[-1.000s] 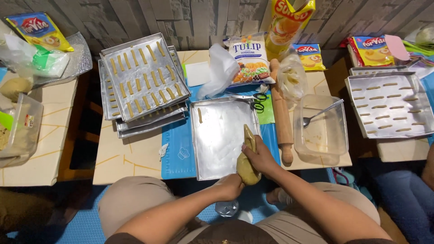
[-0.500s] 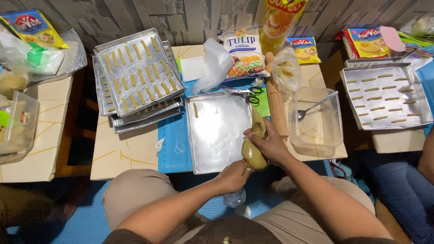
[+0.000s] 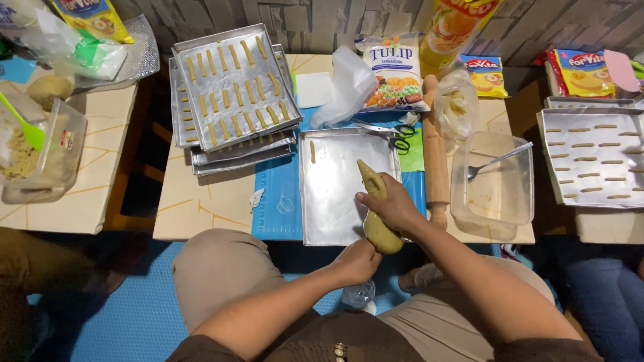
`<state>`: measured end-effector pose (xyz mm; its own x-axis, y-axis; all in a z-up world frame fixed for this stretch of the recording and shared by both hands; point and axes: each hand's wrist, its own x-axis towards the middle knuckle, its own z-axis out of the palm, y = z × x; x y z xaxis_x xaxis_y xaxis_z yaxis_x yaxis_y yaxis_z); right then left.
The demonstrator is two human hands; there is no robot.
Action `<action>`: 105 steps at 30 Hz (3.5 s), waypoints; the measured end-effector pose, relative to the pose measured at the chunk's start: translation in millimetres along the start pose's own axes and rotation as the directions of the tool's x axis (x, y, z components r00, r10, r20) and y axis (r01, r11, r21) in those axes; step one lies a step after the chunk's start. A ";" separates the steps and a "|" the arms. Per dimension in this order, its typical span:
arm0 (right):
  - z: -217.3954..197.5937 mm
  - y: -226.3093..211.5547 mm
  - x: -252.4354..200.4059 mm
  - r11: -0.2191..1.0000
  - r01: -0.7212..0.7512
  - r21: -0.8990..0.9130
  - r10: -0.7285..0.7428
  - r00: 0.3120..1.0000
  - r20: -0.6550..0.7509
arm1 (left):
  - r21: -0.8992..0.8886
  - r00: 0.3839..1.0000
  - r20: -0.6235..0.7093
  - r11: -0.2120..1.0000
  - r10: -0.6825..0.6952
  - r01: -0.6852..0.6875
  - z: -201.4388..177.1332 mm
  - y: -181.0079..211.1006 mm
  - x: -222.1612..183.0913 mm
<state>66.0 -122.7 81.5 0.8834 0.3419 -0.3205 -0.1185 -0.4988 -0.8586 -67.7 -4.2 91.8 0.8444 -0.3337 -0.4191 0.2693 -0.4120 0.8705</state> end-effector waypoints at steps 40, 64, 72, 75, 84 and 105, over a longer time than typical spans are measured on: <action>70.3 -26.1 75.7 0.760 0.091 -0.644 0.064 0.975 0.214 | -0.406 0.954 -0.173 0.900 -0.243 0.156 24.5 -116.0 107.8; 74.0 -13.0 141.2 0.735 0.014 -0.677 -0.017 1.000 0.002 | -0.341 0.948 -0.269 0.937 -0.168 0.069 -30.1 -91.4 118.7; 81.4 -13.1 142.1 0.713 0.019 -0.701 -0.028 1.000 -0.001 | -0.288 0.942 -0.293 0.954 -0.166 0.078 -32.5 -88.8 117.9; 80.2 -17.3 137.7 0.716 0.030 -0.698 -0.035 0.999 0.006 | -0.320 0.936 -0.302 0.944 -0.182 0.080 -32.6 -82.8 115.4; 80.1 -18.4 129.8 0.696 0.057 -0.716 -0.060 0.998 0.021 | -0.307 0.931 -0.312 0.948 -0.188 0.088 -27.0 -77.4 112.4; 75.5 -10.2 119.6 0.691 0.092 -0.717 -0.043 0.995 0.085 | -0.335 0.951 -0.252 0.938 -0.179 0.088 0.1 -111.9 136.9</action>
<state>138.7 -16.6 21.7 0.8458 0.4299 -0.3158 0.3244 -0.8845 -0.3354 17.7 -3.9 -63.0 0.8714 -0.0300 -0.4897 0.4822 -0.1313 0.8662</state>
